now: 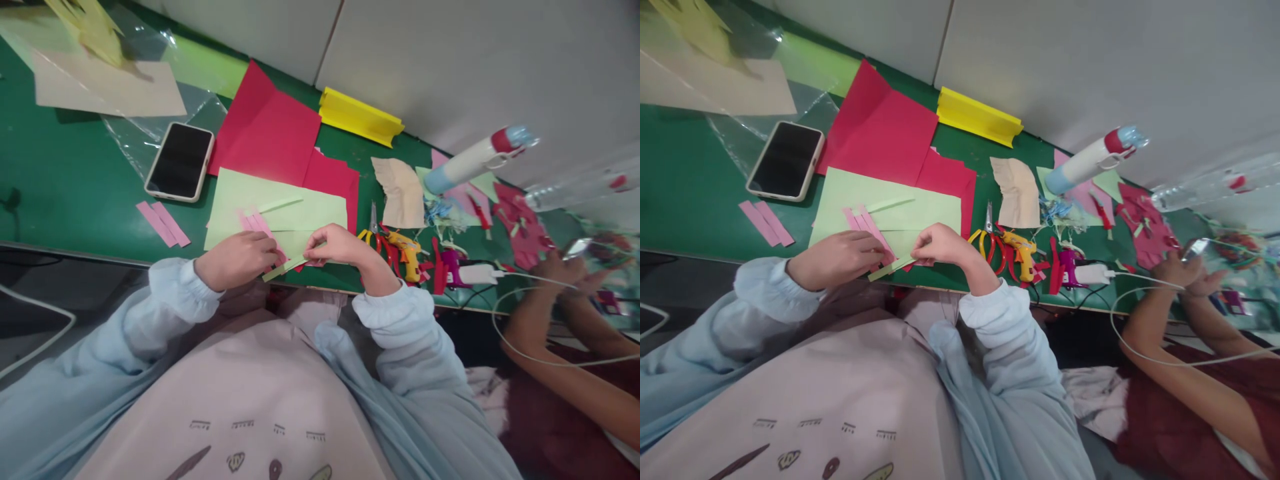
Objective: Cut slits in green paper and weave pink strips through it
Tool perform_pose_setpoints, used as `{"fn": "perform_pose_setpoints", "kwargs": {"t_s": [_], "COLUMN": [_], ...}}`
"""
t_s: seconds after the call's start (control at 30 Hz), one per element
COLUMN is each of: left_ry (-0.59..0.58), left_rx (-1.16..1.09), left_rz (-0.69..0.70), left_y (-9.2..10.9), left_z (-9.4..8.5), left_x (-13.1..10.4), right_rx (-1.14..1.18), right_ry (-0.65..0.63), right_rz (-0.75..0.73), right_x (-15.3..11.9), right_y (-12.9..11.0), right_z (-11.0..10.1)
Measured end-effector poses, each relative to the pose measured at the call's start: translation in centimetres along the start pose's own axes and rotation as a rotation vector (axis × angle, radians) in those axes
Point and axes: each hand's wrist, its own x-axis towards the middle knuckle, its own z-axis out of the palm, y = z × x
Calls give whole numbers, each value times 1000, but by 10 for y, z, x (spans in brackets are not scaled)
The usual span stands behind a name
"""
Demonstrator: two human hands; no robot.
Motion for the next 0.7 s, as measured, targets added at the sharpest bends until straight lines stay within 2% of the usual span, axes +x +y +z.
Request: {"fn": "perform_pose_setpoints", "kwargs": {"t_s": [0.27, 0.43, 0.7], "left_ry": [-9, 14, -3], "left_rx": [33, -73, -94], "left_rz": [-75, -109, -35], "left_y": [7, 3, -10], "left_z": [-5, -2, 0], "left_x": [3, 3, 6], "right_rx": [-45, -82, -62], "right_ry": [-18, -24, -20], "right_rz": [-63, -92, -67], "right_x": [1, 1, 2], "right_y": [1, -1, -2], "right_z": [-1, -3, -3]}}
